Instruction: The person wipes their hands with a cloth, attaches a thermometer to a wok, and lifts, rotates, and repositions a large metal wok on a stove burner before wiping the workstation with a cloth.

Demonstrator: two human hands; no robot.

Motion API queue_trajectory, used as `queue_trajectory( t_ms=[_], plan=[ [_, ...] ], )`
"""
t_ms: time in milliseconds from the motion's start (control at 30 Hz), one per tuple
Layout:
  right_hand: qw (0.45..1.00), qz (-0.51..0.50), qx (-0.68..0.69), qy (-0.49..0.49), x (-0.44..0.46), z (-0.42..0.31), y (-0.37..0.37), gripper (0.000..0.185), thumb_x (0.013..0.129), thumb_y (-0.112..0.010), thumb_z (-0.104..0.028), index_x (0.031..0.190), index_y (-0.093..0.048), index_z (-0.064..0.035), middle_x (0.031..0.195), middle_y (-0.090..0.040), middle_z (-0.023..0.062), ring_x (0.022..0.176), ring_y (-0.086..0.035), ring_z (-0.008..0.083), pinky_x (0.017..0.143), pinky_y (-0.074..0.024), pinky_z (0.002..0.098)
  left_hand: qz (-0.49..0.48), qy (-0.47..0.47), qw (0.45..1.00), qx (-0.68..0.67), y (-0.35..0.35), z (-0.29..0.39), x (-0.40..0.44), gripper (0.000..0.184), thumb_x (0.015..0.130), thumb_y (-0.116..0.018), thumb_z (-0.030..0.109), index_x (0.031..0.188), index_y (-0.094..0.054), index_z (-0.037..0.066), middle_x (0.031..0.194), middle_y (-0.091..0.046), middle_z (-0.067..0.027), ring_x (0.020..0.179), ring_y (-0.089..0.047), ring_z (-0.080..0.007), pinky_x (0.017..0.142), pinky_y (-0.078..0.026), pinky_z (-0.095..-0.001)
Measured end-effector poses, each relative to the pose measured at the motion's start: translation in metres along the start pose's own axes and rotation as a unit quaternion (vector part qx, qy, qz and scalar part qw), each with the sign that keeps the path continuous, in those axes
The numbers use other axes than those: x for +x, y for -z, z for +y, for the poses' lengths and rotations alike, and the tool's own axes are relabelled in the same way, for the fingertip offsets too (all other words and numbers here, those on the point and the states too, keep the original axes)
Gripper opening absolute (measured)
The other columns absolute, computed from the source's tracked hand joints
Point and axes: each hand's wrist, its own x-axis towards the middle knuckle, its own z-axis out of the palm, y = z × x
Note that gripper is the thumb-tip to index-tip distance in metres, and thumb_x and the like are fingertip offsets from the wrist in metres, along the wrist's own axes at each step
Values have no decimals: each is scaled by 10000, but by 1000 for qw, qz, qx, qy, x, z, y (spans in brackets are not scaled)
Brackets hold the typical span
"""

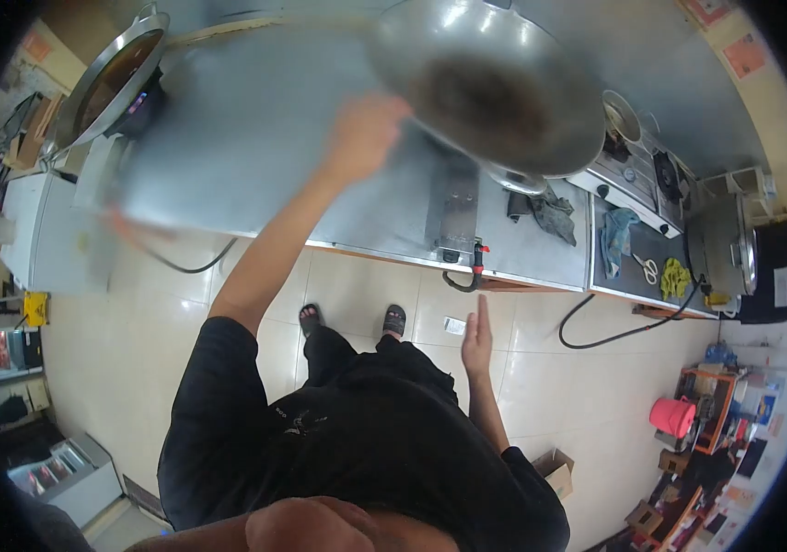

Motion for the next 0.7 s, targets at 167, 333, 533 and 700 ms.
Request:
queue_trajectory(
  t_ms=[167,333,533,700],
  plan=[
    [999,6,-35,25,-11,-43,-38,498,979,-397,-248,1392,-322,21,1437,-340,205,1356,-296,291,1097,-230,347,-17,-35,998,-58,8,-16,6,374,933,-448,324,1285,-514,217,1360,-458,1,1331,-320,-262,1105,-145,-554],
    [988,136,-23,-75,-48,-112,-81,477,983,-396,-243,1383,-346,12,1416,-380,196,1337,-332,286,1078,-267,340,-54,-77,991,-94,17,-34,8,385,930,-456,336,1285,-510,199,1345,-468,-8,1335,-311,-275,1095,-130,-587],
    [982,102,-140,-76,-112,-123,-141,479,971,-435,-298,1378,-383,-50,1429,-356,197,1338,-327,309,1029,-354,398,-5,-114,983,-143,18,-46,20,407,889,-507,281,1276,-505,154,1312,-491,-37,1313,-349,-274,1088,-162,-583],
    [969,151,-73,-182,-150,-135,-167,391,951,-489,-289,1286,-503,-88,1331,-472,191,1234,-455,326,945,-437,417,12,-107,985,-134,17,-70,25,450,826,-522,141,1275,-498,130,1311,-492,-50,1300,-373,-258,1079,-214,-564]
  ],
)
